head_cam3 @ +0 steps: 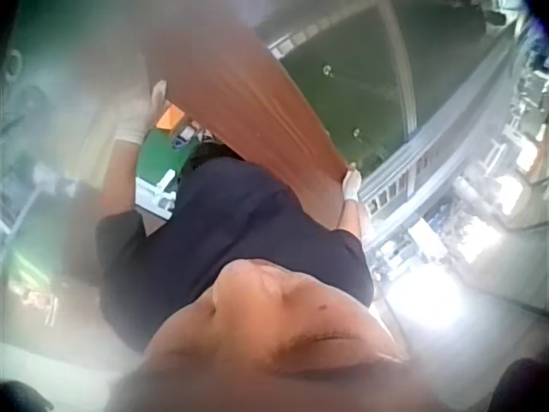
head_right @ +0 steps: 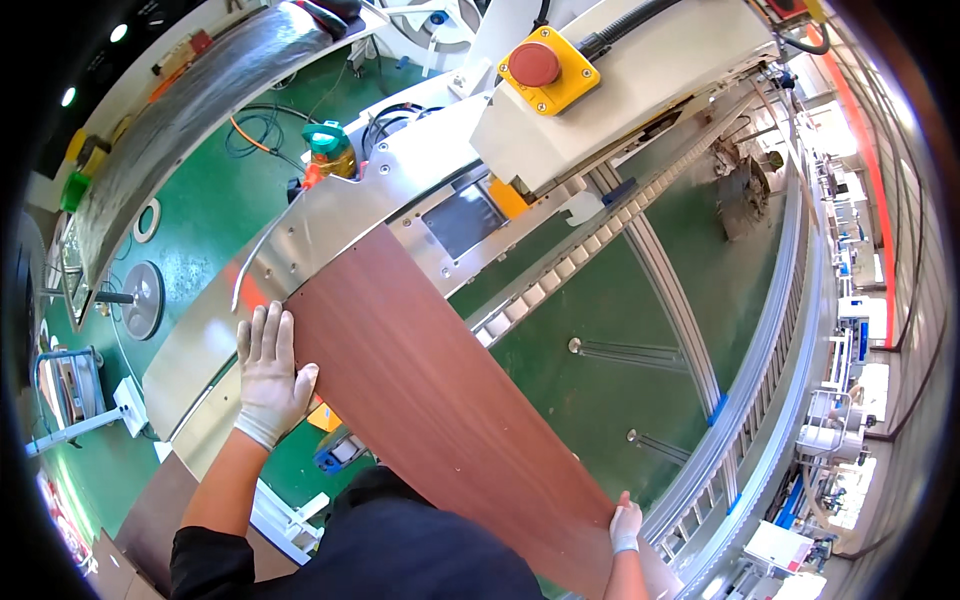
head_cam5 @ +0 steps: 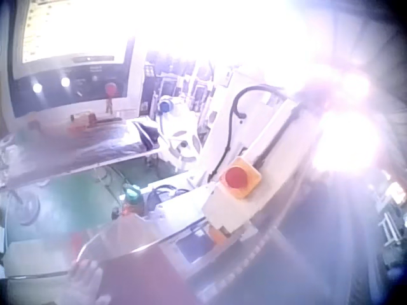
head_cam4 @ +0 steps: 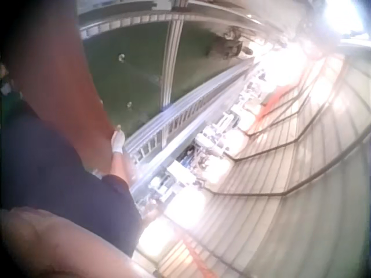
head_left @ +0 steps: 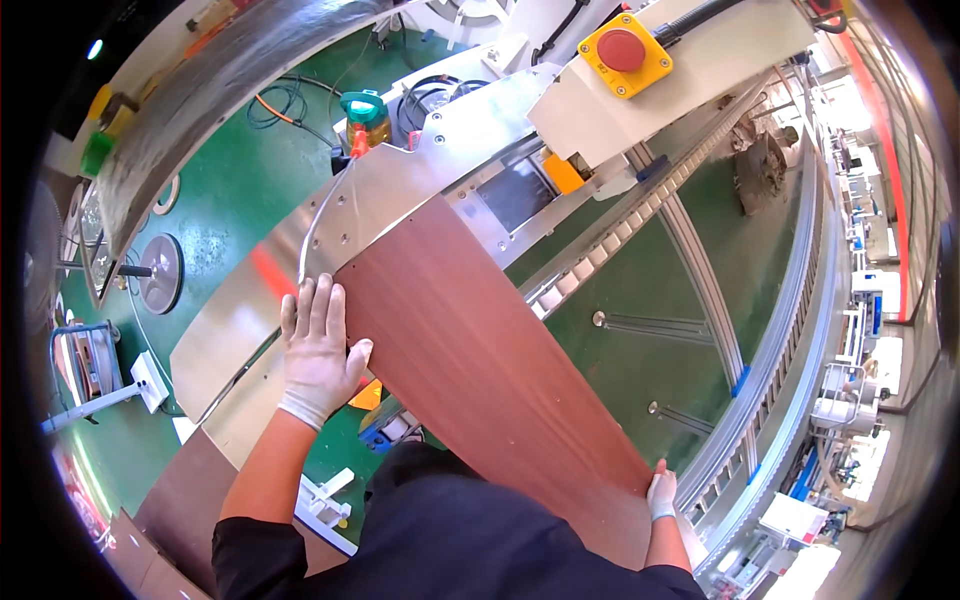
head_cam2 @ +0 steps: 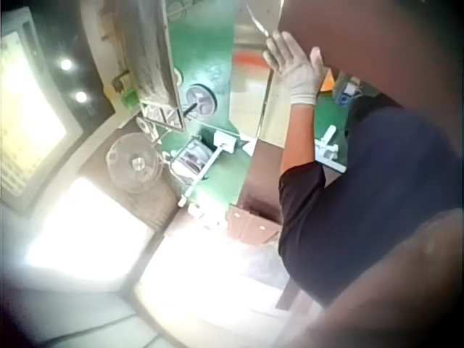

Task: The person places a bottle onto an edge-banding machine, feeds wooden boards one at a time into the machine, and touches the edges of a board by hand.

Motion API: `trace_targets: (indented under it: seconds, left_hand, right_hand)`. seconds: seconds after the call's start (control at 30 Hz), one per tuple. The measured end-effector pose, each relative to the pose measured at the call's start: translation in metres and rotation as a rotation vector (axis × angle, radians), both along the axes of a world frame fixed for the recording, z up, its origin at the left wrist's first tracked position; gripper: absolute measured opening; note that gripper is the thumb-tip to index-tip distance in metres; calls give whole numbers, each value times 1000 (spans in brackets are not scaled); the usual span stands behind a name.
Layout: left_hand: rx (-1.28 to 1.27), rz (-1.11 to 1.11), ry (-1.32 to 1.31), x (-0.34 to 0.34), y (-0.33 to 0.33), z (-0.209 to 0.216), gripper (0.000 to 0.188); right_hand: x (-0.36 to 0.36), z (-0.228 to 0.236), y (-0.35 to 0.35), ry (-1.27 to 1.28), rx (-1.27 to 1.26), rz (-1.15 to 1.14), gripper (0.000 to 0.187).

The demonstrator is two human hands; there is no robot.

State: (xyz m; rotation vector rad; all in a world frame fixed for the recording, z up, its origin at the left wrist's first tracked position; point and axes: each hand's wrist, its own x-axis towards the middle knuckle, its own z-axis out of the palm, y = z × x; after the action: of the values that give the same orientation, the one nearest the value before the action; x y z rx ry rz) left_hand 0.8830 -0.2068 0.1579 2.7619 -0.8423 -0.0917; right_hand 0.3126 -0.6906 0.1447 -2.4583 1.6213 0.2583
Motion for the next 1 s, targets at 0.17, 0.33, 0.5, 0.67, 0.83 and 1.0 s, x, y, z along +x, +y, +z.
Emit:
trace_targets:
  seconds: [0.17, 0.33, 0.5, 0.67, 0.83, 1.0]
  left_hand:
    - [21, -2, 31, 20, -38, 1, 83]
    - [14, -12, 32, 38, -81, -2, 86]
    - [-22, -4, 28, 55, -133, -3, 84]
    - [0, 19, -54, 69, -184, -8, 80]
    - [-30, 35, -33, 85, -251, -2, 74]
    - [-56, 95, -102, 102, -292, -7, 72]
  right_hand:
    - [26, -3, -40, 30, -13, -87, 75]
    - [35, -7, -90, 36, -31, -11, 70]
    - [45, -19, -146, -59, -70, -73, 66]
    - [78, -11, -192, 15, -100, 19, 65]
    - [76, -17, -263, 24, -257, 181, 69]
    - [134, -9, -303, -12, -128, 64, 69]
